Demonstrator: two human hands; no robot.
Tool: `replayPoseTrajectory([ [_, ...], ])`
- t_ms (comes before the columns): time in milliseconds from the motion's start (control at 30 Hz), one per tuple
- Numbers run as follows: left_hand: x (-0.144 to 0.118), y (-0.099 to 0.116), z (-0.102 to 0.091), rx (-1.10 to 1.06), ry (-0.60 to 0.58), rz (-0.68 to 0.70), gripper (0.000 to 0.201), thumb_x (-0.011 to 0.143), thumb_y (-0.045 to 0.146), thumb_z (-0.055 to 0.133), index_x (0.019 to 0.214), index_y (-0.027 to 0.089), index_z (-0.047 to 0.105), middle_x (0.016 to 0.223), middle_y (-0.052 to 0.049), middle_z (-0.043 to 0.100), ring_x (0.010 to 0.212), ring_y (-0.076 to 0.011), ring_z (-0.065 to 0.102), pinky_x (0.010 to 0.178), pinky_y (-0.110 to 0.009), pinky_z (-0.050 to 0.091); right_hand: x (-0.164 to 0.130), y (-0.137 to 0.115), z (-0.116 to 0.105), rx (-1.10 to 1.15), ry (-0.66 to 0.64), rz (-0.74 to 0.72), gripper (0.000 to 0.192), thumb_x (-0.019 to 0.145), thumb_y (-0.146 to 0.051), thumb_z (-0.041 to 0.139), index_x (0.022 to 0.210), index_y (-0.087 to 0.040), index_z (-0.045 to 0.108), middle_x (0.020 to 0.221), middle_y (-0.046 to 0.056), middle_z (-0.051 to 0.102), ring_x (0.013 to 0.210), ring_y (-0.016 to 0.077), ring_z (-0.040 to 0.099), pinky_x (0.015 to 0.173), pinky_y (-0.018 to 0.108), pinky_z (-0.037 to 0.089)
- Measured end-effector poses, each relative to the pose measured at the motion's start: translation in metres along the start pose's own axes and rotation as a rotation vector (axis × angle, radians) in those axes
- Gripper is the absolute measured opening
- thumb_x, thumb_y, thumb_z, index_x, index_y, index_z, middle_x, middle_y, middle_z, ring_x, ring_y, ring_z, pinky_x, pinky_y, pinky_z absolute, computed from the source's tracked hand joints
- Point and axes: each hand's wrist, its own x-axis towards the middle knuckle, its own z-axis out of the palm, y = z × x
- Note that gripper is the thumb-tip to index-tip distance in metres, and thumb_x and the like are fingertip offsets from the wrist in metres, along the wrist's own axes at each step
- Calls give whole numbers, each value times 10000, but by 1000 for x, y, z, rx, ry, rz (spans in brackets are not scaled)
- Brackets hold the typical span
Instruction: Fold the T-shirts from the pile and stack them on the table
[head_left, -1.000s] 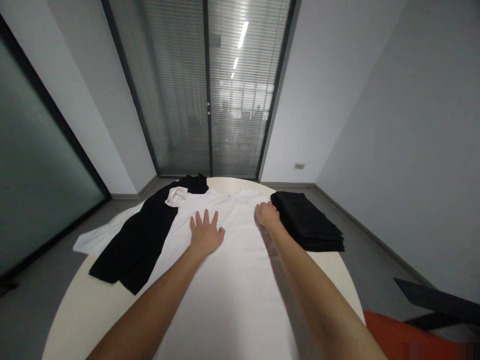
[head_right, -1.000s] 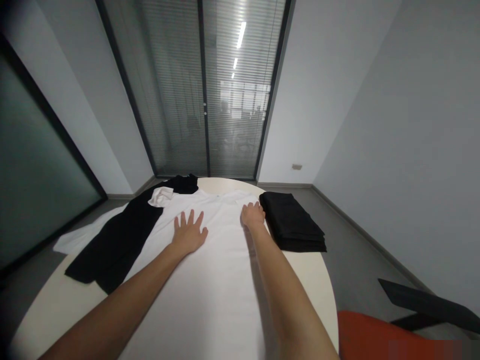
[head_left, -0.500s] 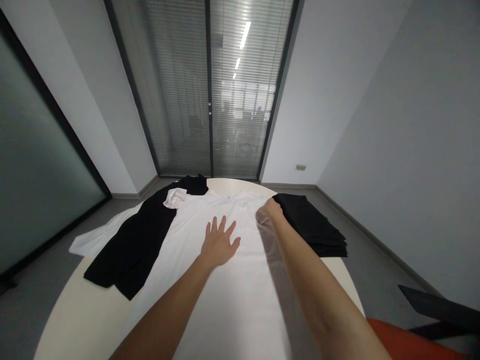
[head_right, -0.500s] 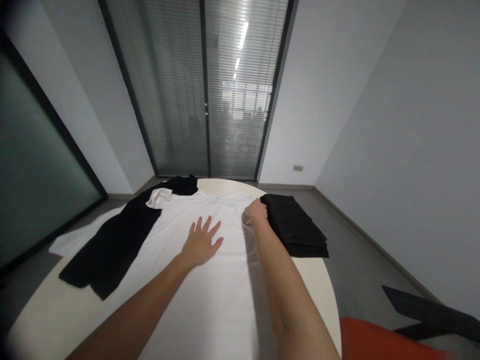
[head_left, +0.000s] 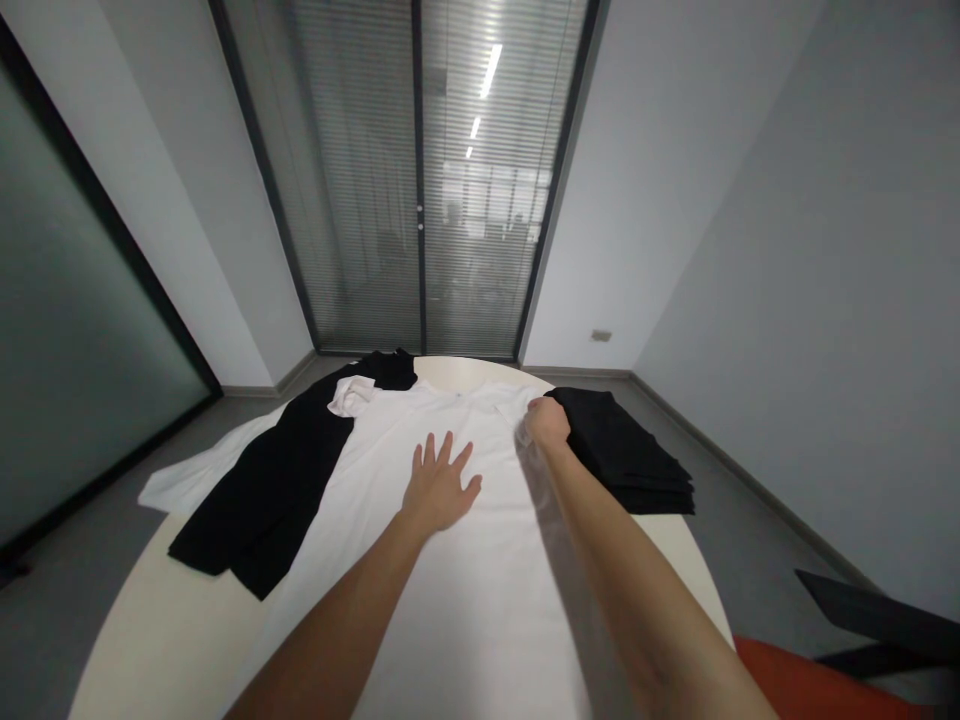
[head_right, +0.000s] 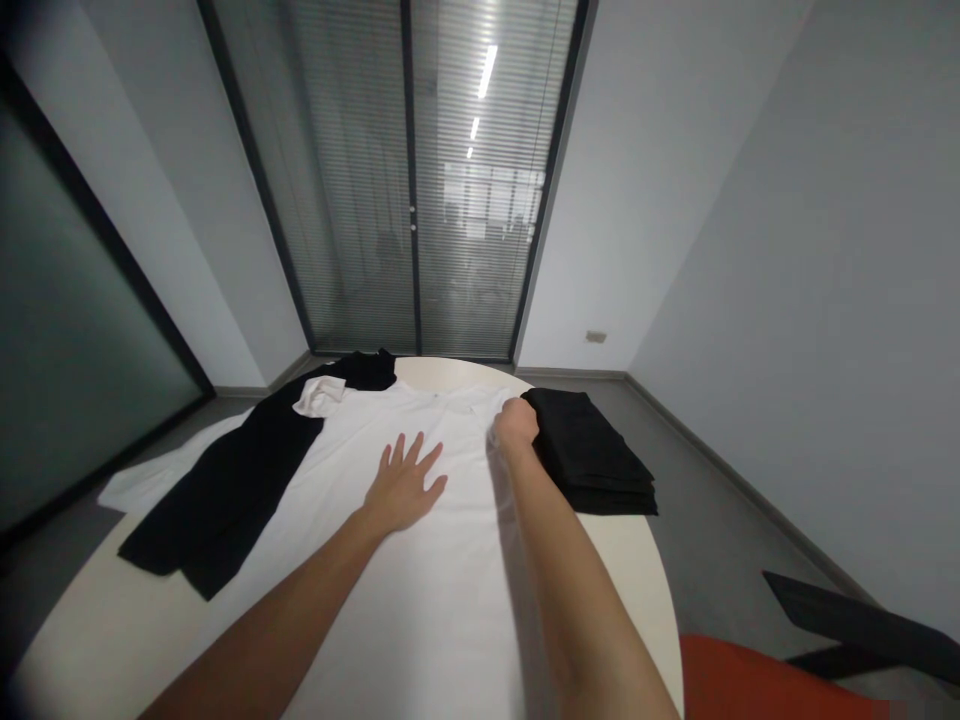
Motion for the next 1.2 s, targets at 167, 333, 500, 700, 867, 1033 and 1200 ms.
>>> replayPoseTrajectory([
  [167, 0, 1, -3, 0, -15, -3, 642, 965, 581, 406, 1551, 324, 362, 1652, -73, 263, 1514, -419, 168, 1201, -586, 161, -22, -23, 1, -139, 71, -102, 413, 939, -25, 359, 1143, -127, 702, 1266, 209, 613, 1224, 282, 529, 887, 337, 519],
  [333, 0, -1, 0, 2, -4, 3, 639, 969, 590, 393, 1549, 324, 365, 1654, -82, 253, 1514, -423, 161, 1205, -578, 154, -42, -53, 8, -179, 38, -224, 417, 950, -12, 343, 1154, -145, 682, 1286, 182, 593, 1218, 265, 507, 906, 335, 510],
  [500, 0, -4, 4, -10, 36, 18, 636, 965, 585, 408, 1532, 297, 405, 1642, -101, 282, 1503, -433, 197, 1202, -590, 155, -48, -70, 22, -97, -107, -372, 482, 843, -43, 596, 1312, -152, 596, 1429, 188, 511, 1303, 291, 464, 1014, 367, 459],
  [700, -1, -4, 2, -28, 33, 22, 622, 961, 583, 419, 1503, 280, 454, 1637, -102, 296, 1504, -431, 195, 1198, -598, 157, -46, -64, 34, -39, -166, -415, 630, 802, -132, 634, 1417, -128, 499, 1479, 174, 471, 1360, 267, 454, 1107, 352, 376],
  [867, -1, -4, 2, -32, 27, 20, 630, 957, 583, 427, 1518, 298, 429, 1639, -88, 294, 1506, -434, 182, 1198, -596, 166, -59, -59, 18, -47, -96, -228, 587, 824, -394, 657, 1338, -145, 525, 1293, 189, 604, 1183, 310, 599, 947, 397, 498],
  [1033, -3, -2, 1, -32, 43, 20, 629, 952, 564, 463, 1517, 287, 433, 1622, -103, 327, 1496, -443, 205, 1185, -609, 190, -63, -52, 0, -148, -366, -155, 508, 755, -468, 746, 1117, -119, 671, 1163, 238, 688, 1112, 377, 654, 909, 479, 508],
  [1200, -3, 4, -14, -66, 115, 187, 413, 959, 338, 532, 1342, 196, 588, 1418, -121, 568, 1344, -314, 473, 1145, -495, 337, -53, -32, -5, 5, -526, -236, 236, 821, -364, 706, 774, -134, 729, 897, 176, 756, 914, 290, 722, 815, 352, 541],
])
